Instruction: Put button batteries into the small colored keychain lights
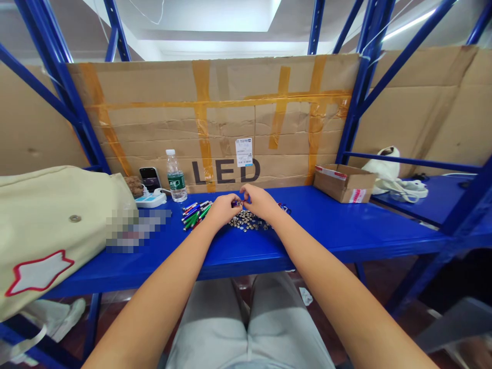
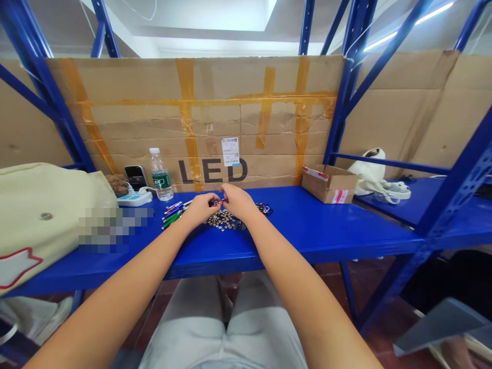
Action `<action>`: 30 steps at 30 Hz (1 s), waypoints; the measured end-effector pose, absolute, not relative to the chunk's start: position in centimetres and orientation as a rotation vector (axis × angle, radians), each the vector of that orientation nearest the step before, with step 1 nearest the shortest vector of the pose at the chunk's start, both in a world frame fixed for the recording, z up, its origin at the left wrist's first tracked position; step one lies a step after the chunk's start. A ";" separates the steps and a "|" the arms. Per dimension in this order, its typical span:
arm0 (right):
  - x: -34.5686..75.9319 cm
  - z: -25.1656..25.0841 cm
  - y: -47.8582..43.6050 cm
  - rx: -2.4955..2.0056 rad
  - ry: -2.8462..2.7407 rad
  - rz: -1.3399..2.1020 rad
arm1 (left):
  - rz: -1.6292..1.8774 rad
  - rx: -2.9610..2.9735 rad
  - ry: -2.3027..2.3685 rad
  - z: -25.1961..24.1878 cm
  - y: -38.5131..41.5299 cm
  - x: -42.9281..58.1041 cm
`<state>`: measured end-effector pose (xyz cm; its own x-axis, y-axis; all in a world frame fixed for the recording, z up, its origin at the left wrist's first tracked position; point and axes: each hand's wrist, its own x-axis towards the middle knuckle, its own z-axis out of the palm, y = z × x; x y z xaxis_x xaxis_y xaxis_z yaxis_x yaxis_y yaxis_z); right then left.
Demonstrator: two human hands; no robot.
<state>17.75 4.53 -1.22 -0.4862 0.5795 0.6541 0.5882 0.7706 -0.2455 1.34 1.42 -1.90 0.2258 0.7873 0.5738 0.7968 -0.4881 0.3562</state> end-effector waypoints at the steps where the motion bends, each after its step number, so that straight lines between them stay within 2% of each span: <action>1: 17.7 -1.2 4.5 -0.861 -2.212 -0.033 | -1.126 -2.456 -1.597 -1.9 1.4 1.4; 8: 17.8 -1.1 4.1 -0.807 -2.297 -0.152 | -1.131 -2.464 -1.675 -1.5 0.8 1.6; 14: 18.5 -1.0 3.6 -0.823 -2.415 -0.098 | -1.229 -2.453 -1.751 -1.1 0.8 1.0; 18: 18.2 -0.9 3.2 -0.956 -2.513 -0.115 | -1.283 -2.488 -1.757 -0.9 0.9 0.5; 25: 17.1 -0.9 2.1 -1.220 -2.565 -0.435 | -1.381 -2.480 -1.774 -0.9 1.3 -0.1; 30: 17.0 -0.5 1.8 -1.335 -2.481 -0.451 | -1.248 -2.481 -1.749 -1.2 1.2 0.1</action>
<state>17.03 1.82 -0.46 -0.5296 0.7521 0.3923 0.8421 0.5219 0.1363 0.08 1.18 -1.23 0.1471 0.8551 0.4972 0.7485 -0.4248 0.5091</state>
